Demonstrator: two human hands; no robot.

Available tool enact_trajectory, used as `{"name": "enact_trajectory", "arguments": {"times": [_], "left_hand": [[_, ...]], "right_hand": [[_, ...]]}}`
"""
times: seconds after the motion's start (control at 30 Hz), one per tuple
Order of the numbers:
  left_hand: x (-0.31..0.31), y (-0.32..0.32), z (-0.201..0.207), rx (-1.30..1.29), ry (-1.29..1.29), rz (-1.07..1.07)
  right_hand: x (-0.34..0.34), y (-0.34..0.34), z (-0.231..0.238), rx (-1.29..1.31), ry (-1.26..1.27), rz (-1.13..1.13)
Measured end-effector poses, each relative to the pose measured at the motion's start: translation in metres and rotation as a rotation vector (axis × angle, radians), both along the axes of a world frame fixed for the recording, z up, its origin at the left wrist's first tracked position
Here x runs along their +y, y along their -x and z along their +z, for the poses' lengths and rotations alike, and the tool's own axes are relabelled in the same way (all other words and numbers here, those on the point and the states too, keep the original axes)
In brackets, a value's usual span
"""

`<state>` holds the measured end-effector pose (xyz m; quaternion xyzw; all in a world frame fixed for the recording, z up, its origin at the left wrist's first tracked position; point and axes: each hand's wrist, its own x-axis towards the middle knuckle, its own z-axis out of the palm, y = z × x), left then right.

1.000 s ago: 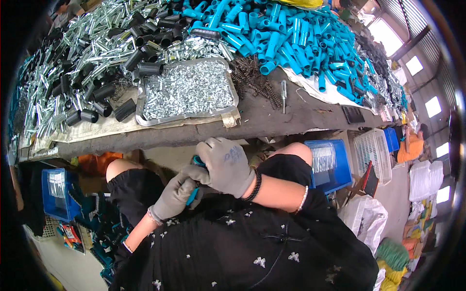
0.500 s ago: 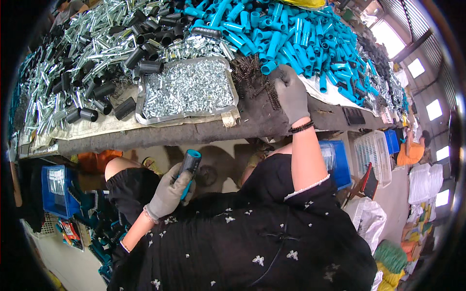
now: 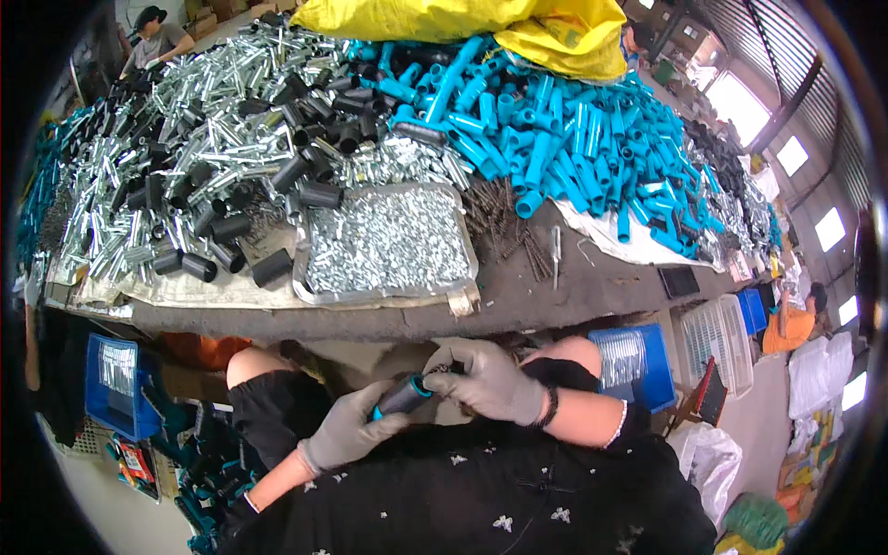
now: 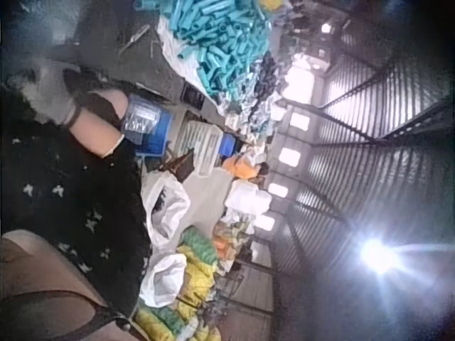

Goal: The person assembles tools by fitting metal rods, pins, and springs into cylindrical components and plastic handles by hand, placing the assembled tools into a storage box.

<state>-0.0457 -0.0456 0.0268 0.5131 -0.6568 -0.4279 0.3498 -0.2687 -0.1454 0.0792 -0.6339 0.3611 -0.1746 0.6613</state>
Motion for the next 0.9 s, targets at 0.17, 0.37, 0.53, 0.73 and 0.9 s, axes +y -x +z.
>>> {"name": "enact_trajectory", "arguments": {"times": [0.17,0.37,0.53,0.73,0.9], "left_hand": [[-0.004,-0.013,-0.013,-0.288,0.249,0.222],[0.001,-0.041,-0.092,0.056,-0.023,0.210],[-0.017,-0.042,-0.083,0.196,-0.145,0.087],[-0.031,-0.045,-0.089,0.068,-0.131,0.062],[-0.023,-0.045,-0.103,0.063,-0.029,0.107]], "right_hand": [[-0.028,-0.028,-0.013,0.129,0.239,0.147],[-0.224,-0.066,0.064,0.290,1.188,-0.189],[-0.341,-0.098,0.091,0.671,1.263,-0.269],[-0.335,-0.167,0.053,1.201,1.374,0.106],[-0.287,-0.125,0.064,0.506,1.221,-0.316]]}}
